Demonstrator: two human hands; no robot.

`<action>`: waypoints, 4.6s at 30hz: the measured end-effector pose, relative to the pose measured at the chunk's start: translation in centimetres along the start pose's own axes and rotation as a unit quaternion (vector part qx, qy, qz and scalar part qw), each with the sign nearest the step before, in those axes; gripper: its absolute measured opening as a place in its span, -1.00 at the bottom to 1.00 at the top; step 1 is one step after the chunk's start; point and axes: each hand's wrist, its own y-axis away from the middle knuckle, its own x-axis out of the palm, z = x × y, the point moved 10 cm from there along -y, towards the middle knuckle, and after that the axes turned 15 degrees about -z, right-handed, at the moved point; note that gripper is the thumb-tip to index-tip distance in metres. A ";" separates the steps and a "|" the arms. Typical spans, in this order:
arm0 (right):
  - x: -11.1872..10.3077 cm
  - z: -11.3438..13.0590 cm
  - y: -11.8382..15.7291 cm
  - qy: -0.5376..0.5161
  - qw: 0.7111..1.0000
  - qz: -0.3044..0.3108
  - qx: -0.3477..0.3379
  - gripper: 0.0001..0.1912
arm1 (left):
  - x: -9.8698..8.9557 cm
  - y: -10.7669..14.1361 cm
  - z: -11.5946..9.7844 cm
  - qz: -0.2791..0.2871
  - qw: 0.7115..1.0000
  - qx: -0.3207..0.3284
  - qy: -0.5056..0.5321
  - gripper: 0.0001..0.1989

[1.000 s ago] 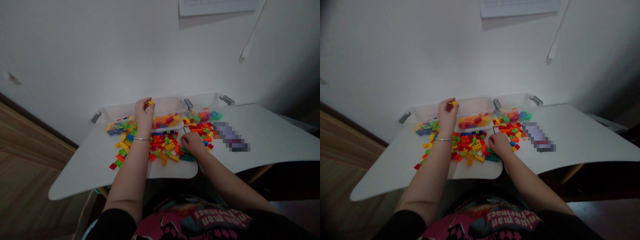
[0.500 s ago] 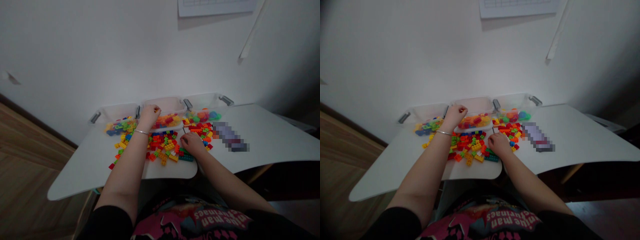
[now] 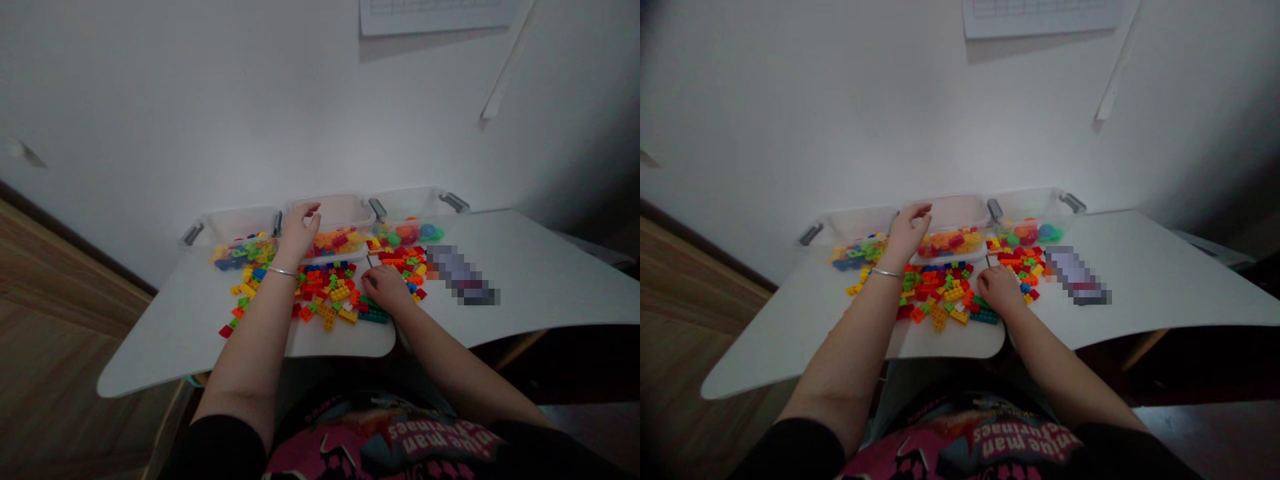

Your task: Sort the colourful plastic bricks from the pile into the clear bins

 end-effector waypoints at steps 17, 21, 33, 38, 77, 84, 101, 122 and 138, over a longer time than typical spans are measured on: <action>0.2 -0.1 -0.1 0.001 1.000 -0.004 -0.003 -0.77 | -1.7 11.9 2.5 0.125 0.952 0.036 -0.278 -0.69; 0.2 0.0 0.0 -0.006 1.000 -0.007 -0.004 -0.77 | -1.4 12.2 3.4 0.138 0.953 0.038 -0.268 -0.69; 0.2 -0.1 0.0 -0.005 1.000 -0.007 0.002 -0.76 | -0.4 12.4 3.4 0.177 0.947 0.040 -0.265 -0.74; 0.3 -0.1 0.0 -0.001 1.000 0.000 0.003 -0.76 | -0.1 12.4 3.7 0.191 0.947 0.039 -0.256 -0.73; -0.3 0.3 -0.1 0.002 1.000 -0.009 -0.010 -0.75 | -0.1 0.2 3.5 0.005 0.991 -0.044 -0.128 -0.76; -0.3 0.3 -0.1 0.005 1.000 -0.004 -0.004 -0.75 | 0.3 0.4 3.2 0.004 0.983 -0.019 -0.183 -0.70; 0.2 -0.1 0.0 -0.001 1.000 -0.013 -0.005 -0.75 | -0.2 10.5 -4.3 0.107 0.986 0.104 -0.076 -0.74; -2.4 0.9 0.7 -0.068 0.991 0.091 -0.068 -0.77 | 3.0 15.6 -0.7 0.215 0.953 0.101 -0.189 -0.63; -1.6 0.6 0.6 0.045 0.994 0.029 -0.093 -0.78 | 2.7 15.5 -0.8 0.209 0.957 0.095 -0.175 -0.65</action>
